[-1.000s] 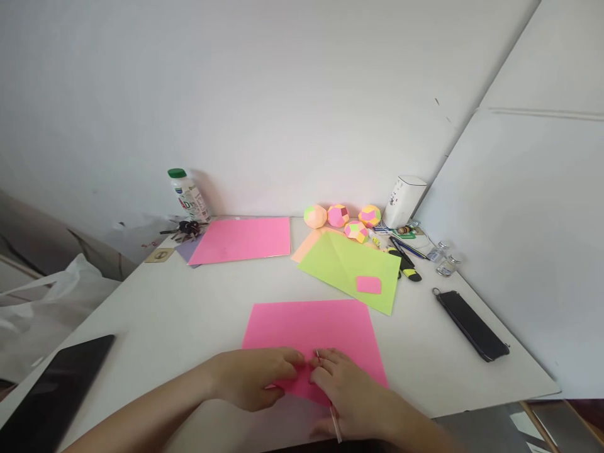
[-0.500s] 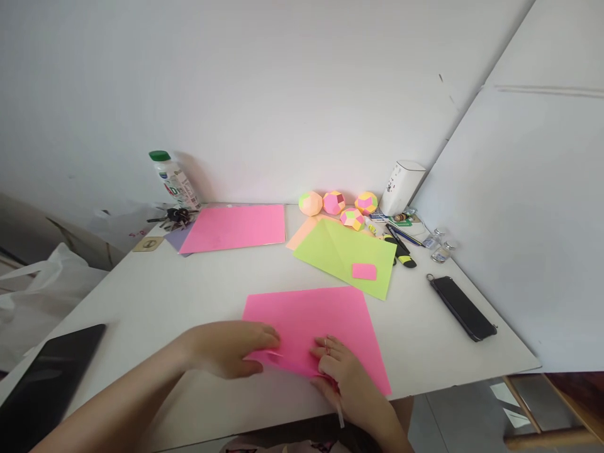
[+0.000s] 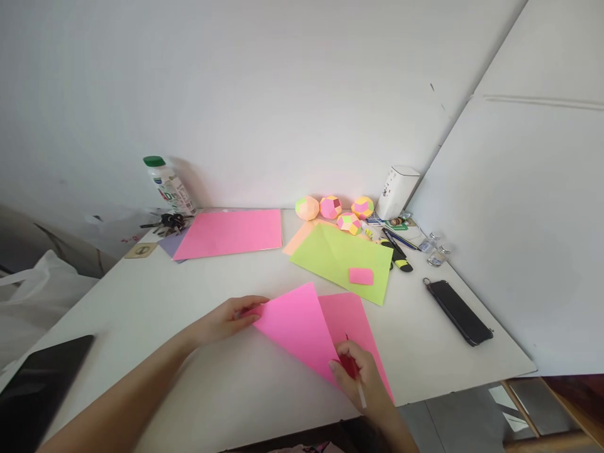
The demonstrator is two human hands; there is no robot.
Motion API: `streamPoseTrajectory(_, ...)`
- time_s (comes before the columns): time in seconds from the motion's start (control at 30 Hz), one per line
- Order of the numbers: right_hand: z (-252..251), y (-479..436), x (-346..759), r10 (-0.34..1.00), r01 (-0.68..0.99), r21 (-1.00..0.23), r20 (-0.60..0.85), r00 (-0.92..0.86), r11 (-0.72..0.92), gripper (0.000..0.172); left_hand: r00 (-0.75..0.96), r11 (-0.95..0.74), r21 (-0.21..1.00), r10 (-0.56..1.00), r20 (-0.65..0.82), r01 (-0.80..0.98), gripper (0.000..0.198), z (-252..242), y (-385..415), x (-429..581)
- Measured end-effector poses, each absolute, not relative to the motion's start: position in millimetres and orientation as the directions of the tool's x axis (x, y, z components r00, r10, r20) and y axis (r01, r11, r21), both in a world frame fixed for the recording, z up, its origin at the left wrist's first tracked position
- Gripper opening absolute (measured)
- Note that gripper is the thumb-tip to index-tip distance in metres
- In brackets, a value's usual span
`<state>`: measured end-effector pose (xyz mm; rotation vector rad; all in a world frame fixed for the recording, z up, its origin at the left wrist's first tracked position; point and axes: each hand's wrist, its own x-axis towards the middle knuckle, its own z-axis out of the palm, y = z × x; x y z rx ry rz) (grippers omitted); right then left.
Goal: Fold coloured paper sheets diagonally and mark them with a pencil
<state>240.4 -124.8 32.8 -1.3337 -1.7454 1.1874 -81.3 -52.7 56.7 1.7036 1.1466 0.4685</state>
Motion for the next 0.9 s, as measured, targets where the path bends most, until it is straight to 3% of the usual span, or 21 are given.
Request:
streamPoseTrajectory(0.1,51.7,-116.3,243.7,0.913,0.48,-0.87,-0.103,-0.394,0.109,0.025,0.503,-0.191,0.88,0.862,-0.061,0.435,0.036,49.7,-59.4,-74.3)
streamPoseTrajectory(0.23,82.6,-82.2,235.5,0.864,0.57,-0.797,-0.13,-0.486,0.201,0.024,0.5,-0.404,0.703,0.862,0.079,0.586,0.038,38.4,-64.1,-62.9)
streamPoseTrajectory(0.4,71.8,-31.2,211.4,0.894,0.714,-0.636,-0.083,-0.439,0.292,0.02,0.43,-0.435,0.592,0.889,0.161,0.678,0.042,22.9,-68.9,-50.9)
streamPoseTrajectory(0.47,56.7,-22.5,204.7,0.909,0.711,-0.646,-0.063,-0.413,0.278,0.016,0.388,-0.428,0.56,0.9,0.198,0.709,0.043,19.0,-69.7,-48.7)
streamPoseTrajectory(0.57,38.6,-22.4,202.1,0.932,0.682,-0.682,-0.001,-0.363,0.265,0.03,0.348,-0.441,0.508,0.897,0.271,0.74,0.039,15.5,-72.2,-45.5)
streamPoseTrajectory(0.7,30.9,-26.7,206.6,0.938,0.671,-0.675,0.095,-0.333,0.306,0.039,0.467,-0.6,0.28,0.779,0.418,0.75,0.031,13.0,-85.3,-35.0)
streamPoseTrajectory(0.77,30.9,-25.6,208.6,0.941,0.674,-0.677,0.084,-0.329,0.296,0.038,0.533,-0.642,0.206,0.743,0.404,0.739,0.033,11.8,-94.5,-28.5)
streamPoseTrajectory(0.9,30.6,-21.7,211.5,0.941,0.69,-0.659,0.081,-0.33,0.299,0.036,0.61,-0.664,0.181,0.743,0.276,0.726,0.051,8.9,-105.8,-21.5)
